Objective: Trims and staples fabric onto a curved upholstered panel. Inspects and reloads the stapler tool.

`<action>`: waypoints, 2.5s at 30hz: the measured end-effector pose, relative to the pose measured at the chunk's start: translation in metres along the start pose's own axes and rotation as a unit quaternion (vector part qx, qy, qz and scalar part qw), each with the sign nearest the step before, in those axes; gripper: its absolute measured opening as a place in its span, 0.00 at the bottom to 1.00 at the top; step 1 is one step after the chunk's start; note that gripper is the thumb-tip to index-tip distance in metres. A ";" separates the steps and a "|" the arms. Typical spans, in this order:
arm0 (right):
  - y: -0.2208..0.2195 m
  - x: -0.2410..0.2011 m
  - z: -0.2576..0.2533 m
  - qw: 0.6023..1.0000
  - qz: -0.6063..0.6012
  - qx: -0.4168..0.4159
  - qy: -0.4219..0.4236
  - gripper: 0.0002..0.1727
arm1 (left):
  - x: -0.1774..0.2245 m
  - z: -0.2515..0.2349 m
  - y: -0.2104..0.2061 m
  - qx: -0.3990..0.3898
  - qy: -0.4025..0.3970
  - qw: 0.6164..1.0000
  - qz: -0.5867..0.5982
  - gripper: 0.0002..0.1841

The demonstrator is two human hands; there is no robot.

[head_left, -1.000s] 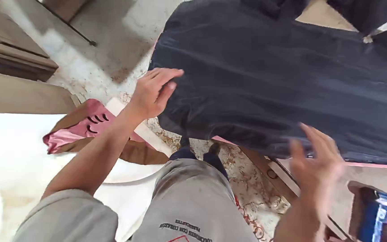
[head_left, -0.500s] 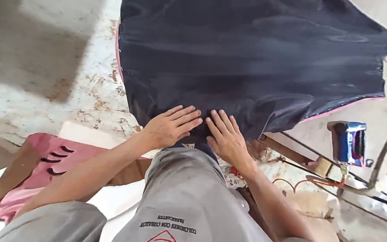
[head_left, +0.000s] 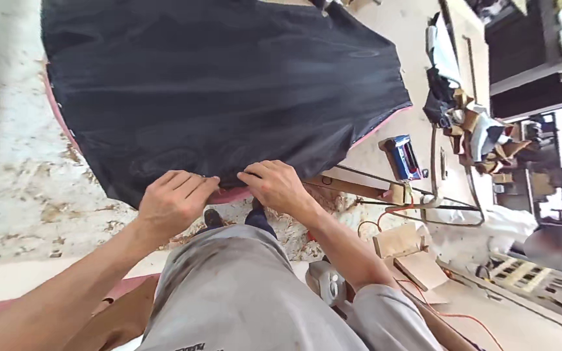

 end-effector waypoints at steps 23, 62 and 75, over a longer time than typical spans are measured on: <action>-0.016 -0.013 0.015 0.997 0.020 0.076 0.023 0.15 | -0.005 0.017 -0.003 -0.006 -0.114 0.992 -0.056 0.11; 0.097 0.169 0.072 0.985 0.039 -0.147 -0.084 0.25 | 0.014 -0.056 0.016 0.021 -0.013 0.996 -0.080 0.12; 0.048 0.165 0.131 0.986 0.071 0.062 -0.134 0.19 | 0.020 -0.027 -0.003 -0.013 -0.133 0.985 -0.109 0.09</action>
Point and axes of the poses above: each hand's wrist, its own z-axis away from the middle knuckle, its own y-axis out of the back of the hand, x = y × z, the point moved 4 cm from there along -z, towards the middle knuckle, and after that the axes turned 3 degrees about -z, right-handed, at the moved point
